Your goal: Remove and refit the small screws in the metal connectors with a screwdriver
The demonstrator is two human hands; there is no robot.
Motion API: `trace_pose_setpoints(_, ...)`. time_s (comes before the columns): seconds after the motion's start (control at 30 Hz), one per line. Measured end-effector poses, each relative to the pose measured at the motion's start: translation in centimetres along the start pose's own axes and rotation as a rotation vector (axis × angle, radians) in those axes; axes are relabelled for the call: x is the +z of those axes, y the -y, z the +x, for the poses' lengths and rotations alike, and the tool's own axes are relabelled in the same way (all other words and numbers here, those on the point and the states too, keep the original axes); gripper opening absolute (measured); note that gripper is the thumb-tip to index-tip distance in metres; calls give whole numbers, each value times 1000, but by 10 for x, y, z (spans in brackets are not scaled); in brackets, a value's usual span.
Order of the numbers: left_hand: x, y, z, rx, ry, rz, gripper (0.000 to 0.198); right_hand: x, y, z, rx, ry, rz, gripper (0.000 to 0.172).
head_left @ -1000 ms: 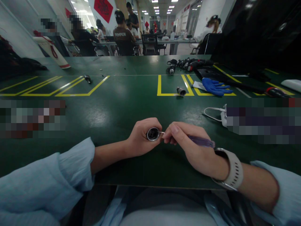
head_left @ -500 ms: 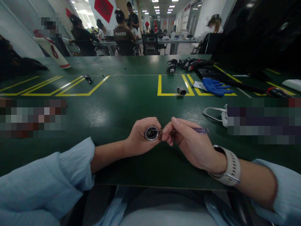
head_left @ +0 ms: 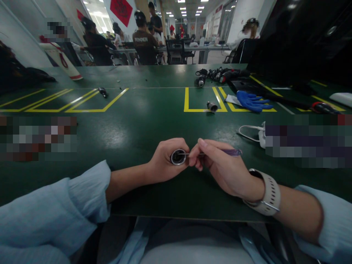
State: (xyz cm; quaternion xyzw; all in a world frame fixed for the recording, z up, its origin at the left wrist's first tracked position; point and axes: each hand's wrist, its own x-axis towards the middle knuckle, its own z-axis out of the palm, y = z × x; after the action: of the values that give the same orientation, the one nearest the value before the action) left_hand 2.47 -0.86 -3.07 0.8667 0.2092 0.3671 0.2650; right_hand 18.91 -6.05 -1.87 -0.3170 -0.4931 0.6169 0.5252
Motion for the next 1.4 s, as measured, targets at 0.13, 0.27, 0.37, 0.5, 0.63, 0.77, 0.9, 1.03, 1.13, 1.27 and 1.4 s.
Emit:
trace_pose_setpoints(0.13,0,-1,0,12,-6,-21,14,2,0,2,50,-15,70,34)
trace_pose_setpoints(0.27,0,-1,1,-1,-29,12,15,0,1,-1,-28,-5,-54,34)
trace_pose_setpoints(0.37,2,-1,1,-10,-58,59,15,-2,4,-6,-172,-14,-312,34)
trace_pose_setpoints(0.5,3,-1,2,-11,-83,109,14,1,10,-12,-363,-45,-676,34)
trace_pose_setpoints(0.63,3,-1,3,-2,-98,148,14,5,10,-13,-492,-30,-822,32)
trace_pose_setpoints(0.77,2,-2,3,8,-87,157,13,6,5,-12,-527,-13,-832,29)
trace_pose_setpoints(0.9,1,-3,4,-8,-102,149,15,4,1,-11,-550,44,-832,26)
trace_pose_setpoints(1.03,1,-4,4,-45,-132,111,19,2,0,-11,-569,107,-830,24)
trace_pose_setpoints(1.13,1,-4,4,-59,-153,61,20,1,0,-11,-583,145,-827,21)
trace_pose_setpoints(1.27,0,-3,4,-50,-168,-16,25,2,1,-11,-608,200,-824,16)
trace_pose_setpoints(1.4,-1,-3,4,-41,-167,-43,29,2,3,-11,-633,222,-832,17)
